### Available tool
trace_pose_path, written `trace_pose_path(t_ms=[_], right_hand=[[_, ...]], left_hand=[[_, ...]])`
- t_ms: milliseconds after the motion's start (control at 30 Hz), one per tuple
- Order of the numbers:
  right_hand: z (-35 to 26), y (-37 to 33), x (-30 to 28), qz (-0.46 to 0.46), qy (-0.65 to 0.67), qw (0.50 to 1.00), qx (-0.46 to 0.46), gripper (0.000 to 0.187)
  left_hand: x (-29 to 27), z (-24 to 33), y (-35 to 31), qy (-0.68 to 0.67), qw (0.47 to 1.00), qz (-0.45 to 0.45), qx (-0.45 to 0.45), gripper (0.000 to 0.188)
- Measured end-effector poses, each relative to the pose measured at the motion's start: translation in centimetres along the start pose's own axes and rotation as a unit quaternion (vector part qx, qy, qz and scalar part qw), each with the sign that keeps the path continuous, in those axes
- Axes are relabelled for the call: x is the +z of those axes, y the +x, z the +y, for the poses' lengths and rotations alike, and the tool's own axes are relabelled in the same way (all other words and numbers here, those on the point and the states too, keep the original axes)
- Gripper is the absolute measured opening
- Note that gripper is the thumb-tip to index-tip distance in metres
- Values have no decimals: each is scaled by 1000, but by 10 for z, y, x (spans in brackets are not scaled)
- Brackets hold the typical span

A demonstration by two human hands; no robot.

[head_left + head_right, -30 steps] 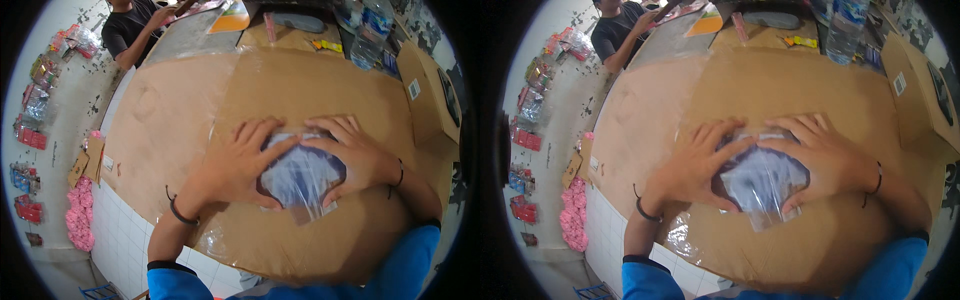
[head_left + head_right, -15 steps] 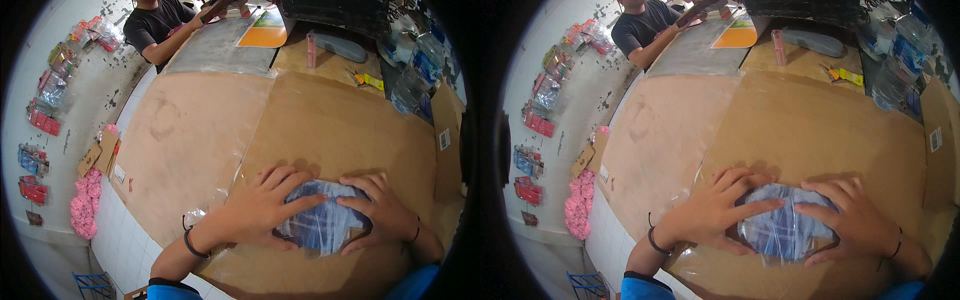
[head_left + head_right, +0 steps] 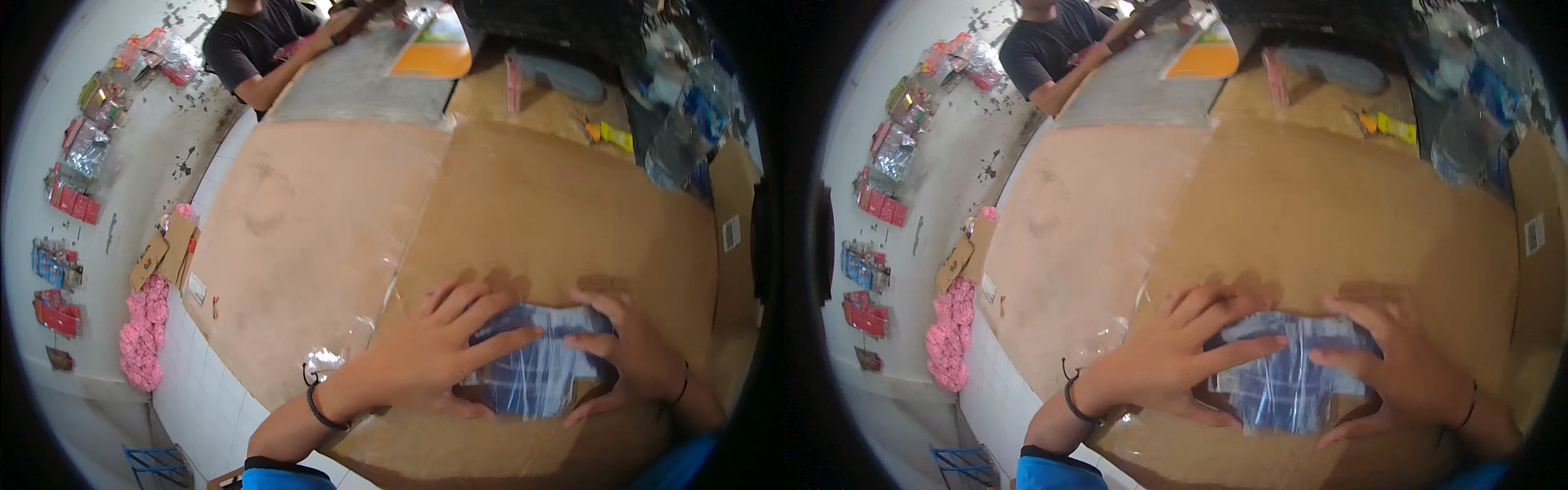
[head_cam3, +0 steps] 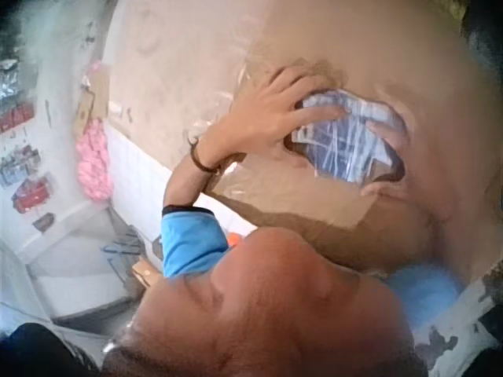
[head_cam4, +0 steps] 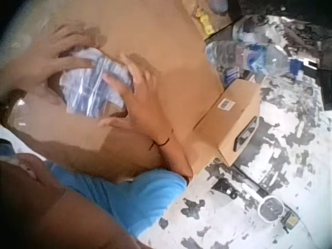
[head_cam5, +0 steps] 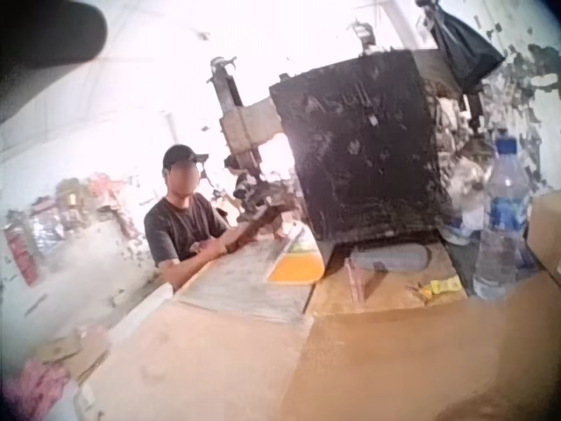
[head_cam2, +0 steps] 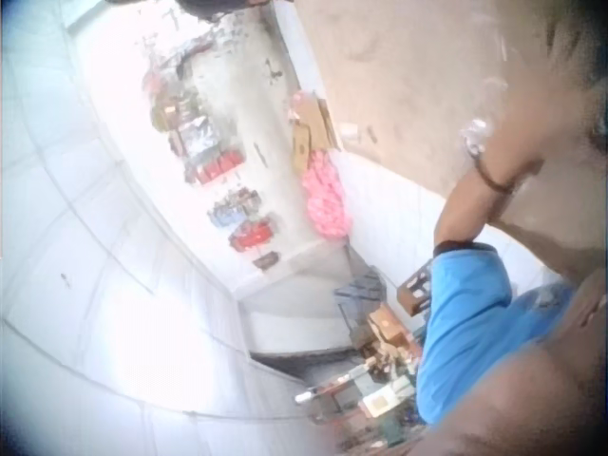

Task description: The person sorts through a stack of clear plastic T-shirt-shaped sleeves on a table. They handle the sleeves one at a time, checking them against a wooden jig and then placing them into a organized pile on the table.

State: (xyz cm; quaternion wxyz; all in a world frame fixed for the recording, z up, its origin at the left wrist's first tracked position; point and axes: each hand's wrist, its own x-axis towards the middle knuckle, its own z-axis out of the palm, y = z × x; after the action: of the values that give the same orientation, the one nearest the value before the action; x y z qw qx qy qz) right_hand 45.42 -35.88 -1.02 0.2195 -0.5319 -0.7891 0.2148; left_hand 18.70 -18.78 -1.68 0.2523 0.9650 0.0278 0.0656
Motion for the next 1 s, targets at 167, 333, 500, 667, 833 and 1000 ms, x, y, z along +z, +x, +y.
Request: trace_pose_path(t_ms=[167,333,500,667,833,1000], right_hand=[[2,-8,10,12,-16,1000,7,93],[-1,-6,6,23,-19,999,22,97],[1,-4,8,29,-48,998,22,92],[8,-9,14,60,-45,997,33,76],[3,-8,14,76,-12,996,45,66],[-1,-3,15,98,-10,994,54,58]], left_hand=[[2,-6,1,-30,999,23,0,105],[-2,-11,0,-49,999,11,-12,107],[-1,-29,1,-88,996,24,24,91],[-6,-38,1,-142,989,28,18,76],[-6,-37,-1,-156,987,42,-5,71],[-7,-37,2,-160,985,61,-14,72]])
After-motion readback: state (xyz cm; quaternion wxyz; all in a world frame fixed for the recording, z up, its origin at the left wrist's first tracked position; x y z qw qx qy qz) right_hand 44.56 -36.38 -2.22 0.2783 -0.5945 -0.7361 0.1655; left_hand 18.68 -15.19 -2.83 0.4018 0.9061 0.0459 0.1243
